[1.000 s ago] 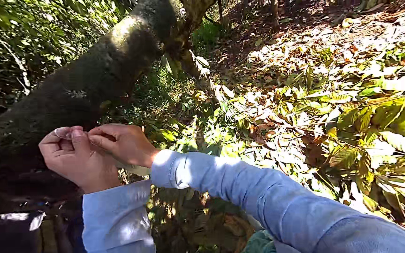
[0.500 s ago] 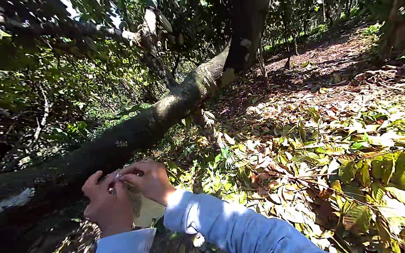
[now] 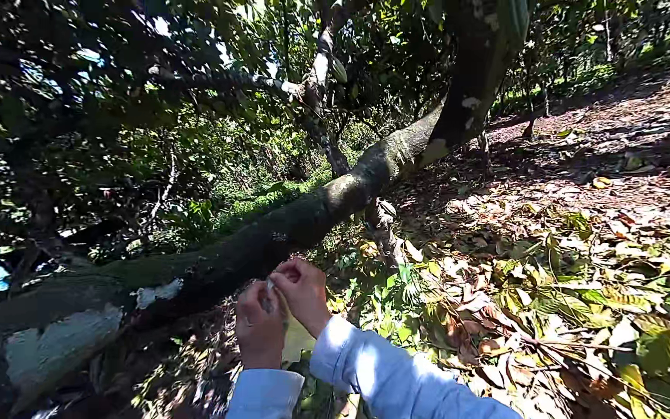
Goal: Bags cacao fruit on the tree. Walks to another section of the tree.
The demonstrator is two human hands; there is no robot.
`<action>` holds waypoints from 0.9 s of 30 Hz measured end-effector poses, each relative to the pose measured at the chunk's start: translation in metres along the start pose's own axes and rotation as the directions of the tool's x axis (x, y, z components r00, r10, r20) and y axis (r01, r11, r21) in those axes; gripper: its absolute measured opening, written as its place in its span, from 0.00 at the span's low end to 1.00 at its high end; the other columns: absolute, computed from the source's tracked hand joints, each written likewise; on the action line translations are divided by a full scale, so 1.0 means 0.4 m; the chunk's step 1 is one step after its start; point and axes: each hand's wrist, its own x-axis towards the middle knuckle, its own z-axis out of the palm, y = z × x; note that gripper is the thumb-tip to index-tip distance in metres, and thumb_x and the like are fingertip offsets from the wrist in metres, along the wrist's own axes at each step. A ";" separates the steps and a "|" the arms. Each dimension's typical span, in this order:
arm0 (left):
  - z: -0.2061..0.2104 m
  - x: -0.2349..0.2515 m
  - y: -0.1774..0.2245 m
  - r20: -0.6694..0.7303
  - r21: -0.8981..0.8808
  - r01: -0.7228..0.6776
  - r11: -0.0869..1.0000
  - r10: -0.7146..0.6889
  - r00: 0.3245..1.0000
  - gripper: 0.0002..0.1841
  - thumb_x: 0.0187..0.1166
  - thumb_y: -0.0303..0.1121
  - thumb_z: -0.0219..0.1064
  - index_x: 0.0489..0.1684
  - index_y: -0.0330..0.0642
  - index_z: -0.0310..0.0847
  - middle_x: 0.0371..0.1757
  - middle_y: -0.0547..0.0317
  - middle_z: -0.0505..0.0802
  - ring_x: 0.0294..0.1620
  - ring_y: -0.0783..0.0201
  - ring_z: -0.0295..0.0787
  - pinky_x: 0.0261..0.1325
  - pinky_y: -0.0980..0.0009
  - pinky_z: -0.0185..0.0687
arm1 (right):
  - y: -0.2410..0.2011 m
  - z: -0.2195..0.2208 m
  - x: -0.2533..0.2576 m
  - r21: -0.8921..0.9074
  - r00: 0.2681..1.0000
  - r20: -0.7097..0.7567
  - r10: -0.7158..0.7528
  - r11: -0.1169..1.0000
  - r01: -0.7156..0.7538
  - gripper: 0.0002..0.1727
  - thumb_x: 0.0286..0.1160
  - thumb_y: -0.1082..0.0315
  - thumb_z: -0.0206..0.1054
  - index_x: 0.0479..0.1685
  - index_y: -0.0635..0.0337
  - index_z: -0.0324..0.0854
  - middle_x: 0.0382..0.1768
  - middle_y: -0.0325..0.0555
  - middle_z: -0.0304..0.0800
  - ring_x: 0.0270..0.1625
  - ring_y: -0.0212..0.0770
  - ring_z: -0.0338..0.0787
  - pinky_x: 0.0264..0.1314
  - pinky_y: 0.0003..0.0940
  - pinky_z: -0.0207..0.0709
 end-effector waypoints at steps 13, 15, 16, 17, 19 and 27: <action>-0.020 0.015 -0.036 -0.096 -0.094 -0.011 0.995 0.002 0.995 0.16 0.80 0.21 0.64 0.58 0.13 0.73 0.48 0.25 0.92 0.51 0.39 0.94 0.61 0.54 0.86 | -0.072 -0.019 -0.012 -0.384 0.907 0.413 -0.087 0.886 0.260 0.15 0.84 0.76 0.60 0.58 0.73 0.88 0.54 0.70 0.87 0.58 0.59 0.88 0.68 0.43 0.79; -0.022 0.010 -0.046 -0.102 -0.090 -0.045 0.995 0.036 0.994 0.14 0.81 0.23 0.65 0.54 0.14 0.76 0.47 0.25 0.91 0.49 0.40 0.94 0.59 0.56 0.88 | -0.094 -0.029 -0.001 -0.449 0.876 0.482 -0.031 0.850 0.277 0.15 0.84 0.77 0.57 0.58 0.75 0.87 0.56 0.72 0.85 0.61 0.60 0.87 0.69 0.45 0.77; -0.022 0.009 -0.049 -0.105 -0.089 -0.066 0.994 0.057 0.993 0.14 0.80 0.23 0.65 0.52 0.15 0.77 0.47 0.25 0.91 0.48 0.40 0.94 0.58 0.56 0.88 | -0.104 -0.036 0.008 -0.473 0.861 0.509 -0.002 0.835 0.281 0.15 0.85 0.77 0.56 0.59 0.75 0.86 0.58 0.72 0.84 0.62 0.61 0.86 0.70 0.45 0.77; -0.022 0.010 -0.051 -0.103 -0.086 -0.090 0.992 0.081 0.991 0.12 0.80 0.23 0.66 0.48 0.16 0.79 0.47 0.26 0.91 0.49 0.41 0.94 0.59 0.58 0.88 | -0.111 -0.044 0.019 -0.489 0.846 0.532 0.030 0.826 0.279 0.15 0.85 0.77 0.55 0.60 0.75 0.85 0.59 0.72 0.83 0.64 0.60 0.85 0.71 0.45 0.76; -0.028 0.017 -0.041 -0.056 -0.093 -0.106 0.990 0.101 0.993 0.09 0.79 0.22 0.64 0.41 0.18 0.82 0.49 0.27 0.90 0.53 0.41 0.92 0.60 0.60 0.86 | -0.113 -0.060 0.039 -0.502 0.822 0.565 0.072 0.821 0.273 0.16 0.87 0.76 0.54 0.62 0.75 0.83 0.61 0.72 0.83 0.66 0.60 0.84 0.73 0.45 0.73; -0.030 0.020 -0.050 -0.034 -0.071 -0.129 0.989 0.126 0.991 0.08 0.79 0.20 0.60 0.37 0.20 0.83 0.50 0.29 0.91 0.54 0.42 0.93 0.60 0.60 0.87 | -0.074 -0.082 0.064 -0.336 0.715 0.698 0.038 0.899 0.280 0.16 0.88 0.75 0.54 0.61 0.79 0.81 0.59 0.73 0.84 0.66 0.61 0.84 0.73 0.50 0.72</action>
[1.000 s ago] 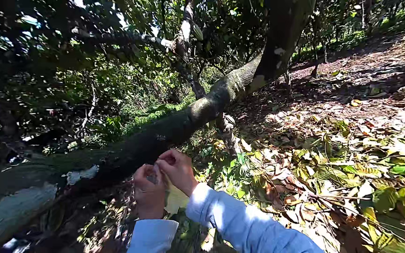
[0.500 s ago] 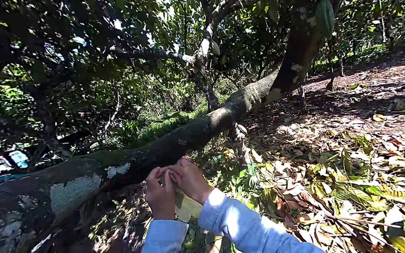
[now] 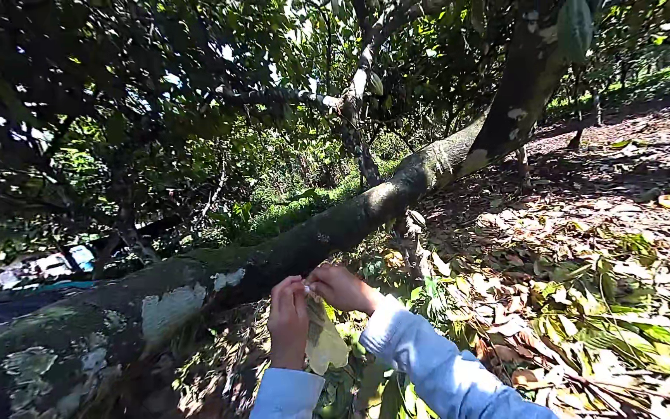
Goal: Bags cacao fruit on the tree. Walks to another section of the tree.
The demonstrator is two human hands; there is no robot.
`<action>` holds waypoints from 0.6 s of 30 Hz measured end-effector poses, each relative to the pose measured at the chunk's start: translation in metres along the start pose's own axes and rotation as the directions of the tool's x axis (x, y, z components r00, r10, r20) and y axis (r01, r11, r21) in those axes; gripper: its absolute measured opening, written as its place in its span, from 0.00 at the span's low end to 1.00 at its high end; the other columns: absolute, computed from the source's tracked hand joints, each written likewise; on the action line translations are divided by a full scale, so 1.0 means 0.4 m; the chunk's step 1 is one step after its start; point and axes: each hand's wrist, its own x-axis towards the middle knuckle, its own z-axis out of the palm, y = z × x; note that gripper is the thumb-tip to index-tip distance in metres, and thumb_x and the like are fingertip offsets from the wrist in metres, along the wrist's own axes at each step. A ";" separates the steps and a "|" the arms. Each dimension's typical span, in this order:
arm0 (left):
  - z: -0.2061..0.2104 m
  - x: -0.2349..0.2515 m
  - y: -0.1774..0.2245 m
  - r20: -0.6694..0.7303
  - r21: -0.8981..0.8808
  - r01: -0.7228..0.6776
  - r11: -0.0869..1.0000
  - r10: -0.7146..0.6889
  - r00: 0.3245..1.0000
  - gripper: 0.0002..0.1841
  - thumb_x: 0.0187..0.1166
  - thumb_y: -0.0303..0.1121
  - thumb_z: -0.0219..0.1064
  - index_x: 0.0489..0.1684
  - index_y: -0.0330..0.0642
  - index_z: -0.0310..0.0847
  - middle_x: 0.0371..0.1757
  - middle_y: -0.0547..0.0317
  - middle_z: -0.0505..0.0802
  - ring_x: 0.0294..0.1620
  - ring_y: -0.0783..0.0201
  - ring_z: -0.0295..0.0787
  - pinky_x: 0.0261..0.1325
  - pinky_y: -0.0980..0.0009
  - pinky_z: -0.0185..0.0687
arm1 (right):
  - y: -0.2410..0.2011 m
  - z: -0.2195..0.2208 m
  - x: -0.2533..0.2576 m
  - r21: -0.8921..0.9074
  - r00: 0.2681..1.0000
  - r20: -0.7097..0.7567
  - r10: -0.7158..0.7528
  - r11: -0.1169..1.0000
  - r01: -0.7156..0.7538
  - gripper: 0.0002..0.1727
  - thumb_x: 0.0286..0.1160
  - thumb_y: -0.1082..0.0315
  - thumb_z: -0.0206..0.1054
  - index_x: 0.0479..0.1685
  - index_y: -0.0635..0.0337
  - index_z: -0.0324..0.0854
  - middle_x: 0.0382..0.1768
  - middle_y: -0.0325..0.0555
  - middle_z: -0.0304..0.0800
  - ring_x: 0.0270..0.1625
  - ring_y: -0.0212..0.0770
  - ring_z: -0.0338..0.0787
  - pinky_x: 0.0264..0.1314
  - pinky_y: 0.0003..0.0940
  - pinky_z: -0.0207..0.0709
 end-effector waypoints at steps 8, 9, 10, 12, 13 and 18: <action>0.005 -0.013 -0.023 -0.092 0.038 0.004 0.999 0.000 0.996 0.15 0.79 0.33 0.64 0.40 0.25 0.90 0.48 0.30 0.89 0.53 0.44 0.87 0.63 0.65 0.80 | 0.013 0.029 0.009 0.392 0.988 -0.086 0.129 0.916 -0.086 0.16 0.91 0.72 0.52 0.61 0.77 0.78 0.49 0.58 0.85 0.47 0.38 0.82 0.56 0.34 0.75; 0.005 -0.018 -0.019 -0.111 0.045 0.026 0.999 -0.020 0.994 0.17 0.78 0.37 0.65 0.40 0.26 0.91 0.46 0.31 0.88 0.52 0.45 0.87 0.62 0.65 0.80 | 0.008 0.029 0.007 0.404 0.987 -0.082 0.139 0.910 -0.094 0.15 0.90 0.73 0.52 0.61 0.76 0.79 0.47 0.56 0.85 0.44 0.36 0.80 0.52 0.32 0.74; 0.005 -0.020 -0.017 -0.126 0.046 0.046 0.998 -0.040 0.991 0.19 0.77 0.40 0.67 0.39 0.27 0.91 0.45 0.32 0.89 0.50 0.45 0.87 0.62 0.63 0.80 | 0.004 0.030 0.007 0.418 0.986 -0.080 0.146 0.903 -0.100 0.15 0.90 0.73 0.52 0.60 0.76 0.79 0.44 0.53 0.83 0.41 0.33 0.77 0.47 0.30 0.73; 0.006 -0.019 -0.016 -0.141 0.041 0.073 0.996 -0.067 0.988 0.19 0.76 0.41 0.69 0.38 0.27 0.91 0.44 0.34 0.90 0.49 0.42 0.87 0.61 0.54 0.78 | -0.003 0.031 0.006 0.477 0.982 -0.073 0.174 0.871 -0.119 0.14 0.90 0.73 0.53 0.58 0.75 0.79 0.39 0.46 0.80 0.35 0.28 0.74 0.41 0.25 0.70; 0.005 -0.018 -0.012 -0.140 0.043 0.077 0.996 -0.070 0.988 0.17 0.76 0.39 0.69 0.37 0.27 0.91 0.44 0.34 0.91 0.49 0.40 0.87 0.60 0.51 0.77 | -0.009 0.032 0.003 0.516 0.977 -0.070 0.200 0.846 -0.136 0.13 0.90 0.73 0.53 0.57 0.74 0.79 0.37 0.42 0.78 0.34 0.26 0.73 0.39 0.23 0.70; -0.005 -0.020 0.013 -0.115 0.147 0.045 0.988 -0.028 0.993 0.11 0.76 0.31 0.70 0.33 0.29 0.92 0.39 0.35 0.92 0.45 0.40 0.89 0.57 0.47 0.75 | -0.011 0.058 0.018 0.768 0.920 -0.053 0.388 0.605 -0.211 0.11 0.90 0.73 0.52 0.54 0.69 0.79 0.30 0.35 0.76 0.28 0.25 0.73 0.33 0.20 0.70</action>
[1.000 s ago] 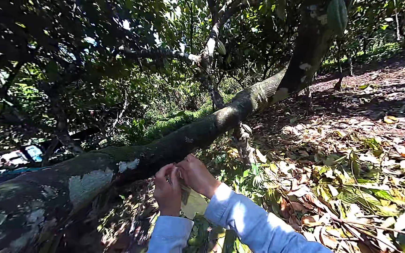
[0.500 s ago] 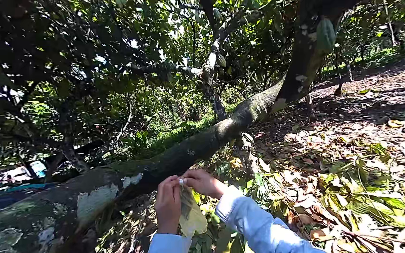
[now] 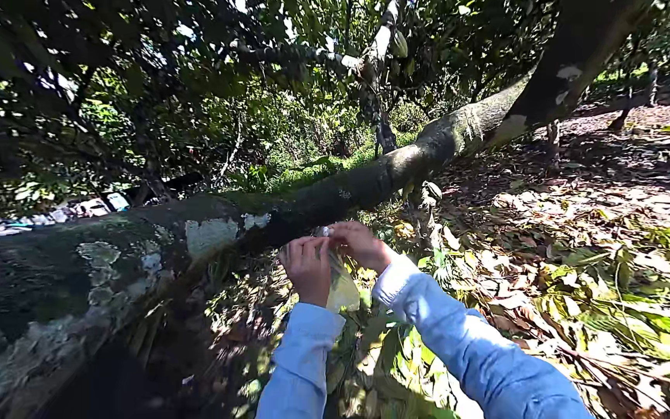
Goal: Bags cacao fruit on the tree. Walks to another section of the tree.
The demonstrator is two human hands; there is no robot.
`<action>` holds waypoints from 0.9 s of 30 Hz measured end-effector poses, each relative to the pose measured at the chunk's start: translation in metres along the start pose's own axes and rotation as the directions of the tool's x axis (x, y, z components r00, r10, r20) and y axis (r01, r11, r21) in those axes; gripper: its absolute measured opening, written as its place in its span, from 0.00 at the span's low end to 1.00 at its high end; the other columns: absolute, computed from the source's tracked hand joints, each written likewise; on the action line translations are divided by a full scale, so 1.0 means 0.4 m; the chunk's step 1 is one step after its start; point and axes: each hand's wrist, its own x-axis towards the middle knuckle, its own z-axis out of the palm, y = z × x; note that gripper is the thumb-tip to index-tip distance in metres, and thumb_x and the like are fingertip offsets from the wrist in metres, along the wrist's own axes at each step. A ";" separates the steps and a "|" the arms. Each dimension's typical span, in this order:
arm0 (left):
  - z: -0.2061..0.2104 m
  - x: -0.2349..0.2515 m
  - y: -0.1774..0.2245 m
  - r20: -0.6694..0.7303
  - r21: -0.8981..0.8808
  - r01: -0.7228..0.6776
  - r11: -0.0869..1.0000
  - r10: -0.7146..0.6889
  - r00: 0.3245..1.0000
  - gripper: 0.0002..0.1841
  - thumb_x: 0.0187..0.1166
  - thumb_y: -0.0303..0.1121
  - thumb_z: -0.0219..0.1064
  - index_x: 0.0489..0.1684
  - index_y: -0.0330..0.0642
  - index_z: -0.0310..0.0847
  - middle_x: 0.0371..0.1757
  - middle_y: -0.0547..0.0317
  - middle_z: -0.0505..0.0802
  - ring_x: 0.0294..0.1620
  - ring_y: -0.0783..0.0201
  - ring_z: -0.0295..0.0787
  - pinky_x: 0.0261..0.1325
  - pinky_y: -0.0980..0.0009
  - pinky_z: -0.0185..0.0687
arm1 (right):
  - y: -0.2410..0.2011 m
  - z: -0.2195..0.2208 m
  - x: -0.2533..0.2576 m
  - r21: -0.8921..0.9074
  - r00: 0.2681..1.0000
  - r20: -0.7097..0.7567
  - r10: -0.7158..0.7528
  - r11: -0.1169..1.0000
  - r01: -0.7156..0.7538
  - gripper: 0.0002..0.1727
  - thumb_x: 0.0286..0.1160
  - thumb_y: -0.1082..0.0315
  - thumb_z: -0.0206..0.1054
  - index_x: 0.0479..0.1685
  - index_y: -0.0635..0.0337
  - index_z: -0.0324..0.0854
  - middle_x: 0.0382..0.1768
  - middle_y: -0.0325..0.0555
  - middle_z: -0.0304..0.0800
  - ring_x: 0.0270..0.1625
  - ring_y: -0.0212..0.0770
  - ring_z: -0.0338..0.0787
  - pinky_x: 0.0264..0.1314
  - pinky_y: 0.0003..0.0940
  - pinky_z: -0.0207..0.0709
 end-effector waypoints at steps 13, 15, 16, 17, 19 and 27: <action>-0.056 0.027 0.015 0.380 -0.234 0.508 0.829 -0.403 0.833 0.13 0.84 0.31 0.65 0.54 0.28 0.88 0.64 0.35 0.87 0.59 0.51 0.86 0.60 0.57 0.81 | 0.034 -0.035 0.008 -0.131 0.996 0.088 0.020 0.991 -0.008 0.09 0.86 0.74 0.57 0.55 0.66 0.80 0.37 0.40 0.81 0.34 0.28 0.77 0.37 0.25 0.73; -0.064 0.036 0.011 0.437 -0.279 0.517 0.809 -0.373 0.819 0.13 0.87 0.29 0.61 0.58 0.30 0.87 0.67 0.40 0.84 0.60 0.58 0.84 0.61 0.65 0.81 | 0.024 -0.039 0.014 -0.190 0.994 0.105 0.036 0.982 -0.016 0.08 0.86 0.74 0.57 0.51 0.66 0.81 0.35 0.38 0.79 0.32 0.27 0.76 0.35 0.24 0.72; -0.070 0.040 0.011 0.471 -0.290 0.530 0.797 -0.363 0.804 0.14 0.88 0.29 0.58 0.60 0.32 0.86 0.69 0.42 0.83 0.61 0.61 0.83 0.60 0.67 0.81 | 0.021 -0.040 0.016 -0.219 0.993 0.114 0.032 0.976 -0.006 0.09 0.87 0.74 0.55 0.50 0.66 0.81 0.34 0.37 0.78 0.32 0.27 0.75 0.35 0.23 0.71; -0.078 0.044 0.011 0.513 -0.287 0.552 0.783 -0.362 0.779 0.15 0.89 0.29 0.58 0.63 0.33 0.86 0.71 0.43 0.83 0.63 0.60 0.83 0.62 0.66 0.80 | 0.017 -0.043 0.016 -0.241 0.992 0.124 0.028 0.970 0.003 0.10 0.87 0.74 0.54 0.50 0.66 0.81 0.33 0.37 0.77 0.32 0.28 0.75 0.36 0.24 0.71; -0.090 0.046 0.007 0.567 -0.269 0.572 0.775 -0.353 0.745 0.15 0.89 0.31 0.60 0.65 0.35 0.85 0.72 0.44 0.84 0.64 0.57 0.84 0.64 0.60 0.81 | 0.015 -0.045 0.016 -0.247 0.990 0.136 0.025 0.969 0.010 0.10 0.88 0.73 0.52 0.48 0.64 0.80 0.31 0.37 0.75 0.31 0.29 0.75 0.36 0.25 0.71; -0.067 0.029 -0.003 0.488 -0.315 0.651 0.690 -0.471 0.735 0.12 0.87 0.29 0.60 0.59 0.31 0.79 0.50 0.51 0.90 0.47 0.71 0.87 0.55 0.71 0.82 | 0.032 -0.030 0.023 -0.120 0.992 0.115 -0.047 0.991 0.061 0.06 0.84 0.75 0.61 0.49 0.66 0.81 0.34 0.39 0.81 0.32 0.28 0.78 0.36 0.25 0.74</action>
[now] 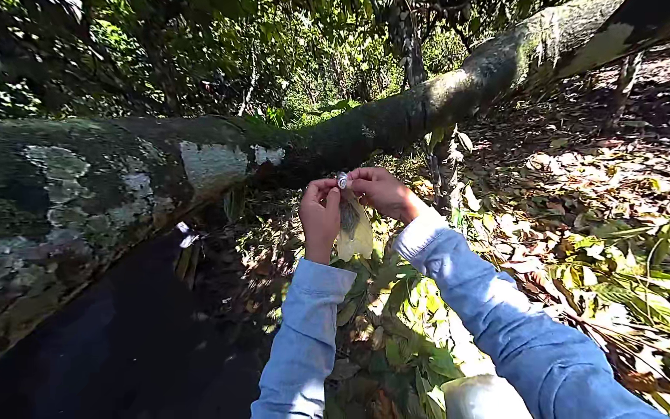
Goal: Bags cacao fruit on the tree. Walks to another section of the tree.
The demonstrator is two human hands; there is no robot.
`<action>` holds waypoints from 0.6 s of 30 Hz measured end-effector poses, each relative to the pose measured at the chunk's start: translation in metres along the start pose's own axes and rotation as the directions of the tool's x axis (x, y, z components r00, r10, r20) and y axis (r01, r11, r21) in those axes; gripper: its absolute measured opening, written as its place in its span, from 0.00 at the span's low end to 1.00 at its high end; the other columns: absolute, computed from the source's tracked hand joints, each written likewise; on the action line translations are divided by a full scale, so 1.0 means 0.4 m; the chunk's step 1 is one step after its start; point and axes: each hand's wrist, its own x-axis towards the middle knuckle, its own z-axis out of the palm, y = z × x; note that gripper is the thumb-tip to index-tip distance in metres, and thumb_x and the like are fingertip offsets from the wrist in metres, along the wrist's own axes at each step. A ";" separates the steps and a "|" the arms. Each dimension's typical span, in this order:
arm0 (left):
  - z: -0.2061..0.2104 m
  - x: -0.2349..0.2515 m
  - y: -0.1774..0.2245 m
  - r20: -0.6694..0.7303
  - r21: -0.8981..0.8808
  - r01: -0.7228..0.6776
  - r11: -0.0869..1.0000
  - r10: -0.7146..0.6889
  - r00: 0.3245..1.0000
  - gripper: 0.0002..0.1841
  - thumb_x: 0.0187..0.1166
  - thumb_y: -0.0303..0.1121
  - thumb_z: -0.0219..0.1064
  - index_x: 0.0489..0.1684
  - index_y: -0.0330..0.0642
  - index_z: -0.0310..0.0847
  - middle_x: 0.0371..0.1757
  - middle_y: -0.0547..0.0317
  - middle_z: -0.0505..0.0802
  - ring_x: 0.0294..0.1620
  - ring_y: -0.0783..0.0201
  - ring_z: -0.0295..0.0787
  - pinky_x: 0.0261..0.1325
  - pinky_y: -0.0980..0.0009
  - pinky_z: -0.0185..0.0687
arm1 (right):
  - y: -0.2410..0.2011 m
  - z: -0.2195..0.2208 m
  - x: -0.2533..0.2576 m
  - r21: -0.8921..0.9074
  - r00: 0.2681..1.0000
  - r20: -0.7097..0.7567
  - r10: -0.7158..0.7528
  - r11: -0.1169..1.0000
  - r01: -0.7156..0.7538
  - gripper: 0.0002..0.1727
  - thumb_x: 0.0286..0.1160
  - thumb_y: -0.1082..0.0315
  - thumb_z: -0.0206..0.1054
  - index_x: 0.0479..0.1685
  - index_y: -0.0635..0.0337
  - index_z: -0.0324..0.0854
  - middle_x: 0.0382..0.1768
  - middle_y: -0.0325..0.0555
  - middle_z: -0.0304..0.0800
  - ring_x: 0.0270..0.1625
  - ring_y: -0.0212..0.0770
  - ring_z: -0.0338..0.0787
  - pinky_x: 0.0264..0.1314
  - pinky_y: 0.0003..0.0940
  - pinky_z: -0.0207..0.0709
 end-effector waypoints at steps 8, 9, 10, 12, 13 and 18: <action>-0.006 -0.024 0.027 0.059 0.061 0.038 0.997 -0.042 0.997 0.11 0.90 0.36 0.60 0.57 0.39 0.80 0.52 0.54 0.88 0.45 0.68 0.83 0.51 0.68 0.81 | -0.002 0.006 -0.001 0.016 0.999 -0.004 0.035 0.999 -0.035 0.07 0.85 0.74 0.57 0.44 0.64 0.81 0.28 0.35 0.77 0.28 0.28 0.76 0.33 0.25 0.73; -0.001 -0.026 0.023 0.067 0.095 0.038 0.995 -0.045 0.997 0.12 0.90 0.37 0.60 0.58 0.39 0.80 0.51 0.51 0.87 0.44 0.65 0.83 0.49 0.64 0.81 | 0.004 0.001 0.004 0.016 0.998 0.010 0.068 0.998 -0.068 0.08 0.85 0.72 0.56 0.40 0.60 0.80 0.26 0.34 0.75 0.27 0.28 0.74 0.32 0.24 0.72; 0.005 -0.027 0.019 0.063 0.131 0.033 0.991 -0.041 0.997 0.12 0.90 0.37 0.60 0.58 0.38 0.80 0.51 0.47 0.88 0.43 0.59 0.84 0.48 0.59 0.81 | 0.011 -0.002 0.009 0.018 0.995 0.017 0.099 0.995 -0.099 0.10 0.85 0.72 0.54 0.37 0.57 0.79 0.25 0.33 0.74 0.25 0.27 0.73 0.29 0.24 0.70; 0.013 -0.023 0.025 0.038 0.177 0.004 0.984 -0.010 0.999 0.13 0.90 0.36 0.60 0.59 0.37 0.80 0.53 0.44 0.88 0.46 0.54 0.86 0.52 0.54 0.82 | 0.014 -0.006 0.010 0.070 0.992 0.032 0.122 0.990 -0.124 0.10 0.86 0.71 0.53 0.39 0.56 0.80 0.26 0.33 0.76 0.25 0.27 0.74 0.29 0.23 0.70; 0.014 -0.019 0.026 0.009 0.194 -0.037 0.980 0.036 0.999 0.12 0.89 0.34 0.61 0.60 0.36 0.79 0.54 0.43 0.88 0.48 0.54 0.86 0.52 0.55 0.82 | 0.011 -0.007 0.006 0.104 0.993 0.040 0.110 0.988 -0.113 0.11 0.86 0.73 0.51 0.44 0.58 0.80 0.26 0.32 0.76 0.25 0.27 0.74 0.29 0.23 0.71; 0.000 -0.020 0.007 0.023 0.275 -0.313 0.909 0.320 0.947 0.16 0.85 0.29 0.64 0.66 0.32 0.82 0.55 0.40 0.93 0.52 0.53 0.93 0.59 0.57 0.86 | 0.007 -0.010 -0.006 0.205 0.997 0.031 0.075 0.976 -0.079 0.08 0.87 0.77 0.54 0.47 0.63 0.80 0.27 0.33 0.80 0.25 0.26 0.77 0.30 0.21 0.74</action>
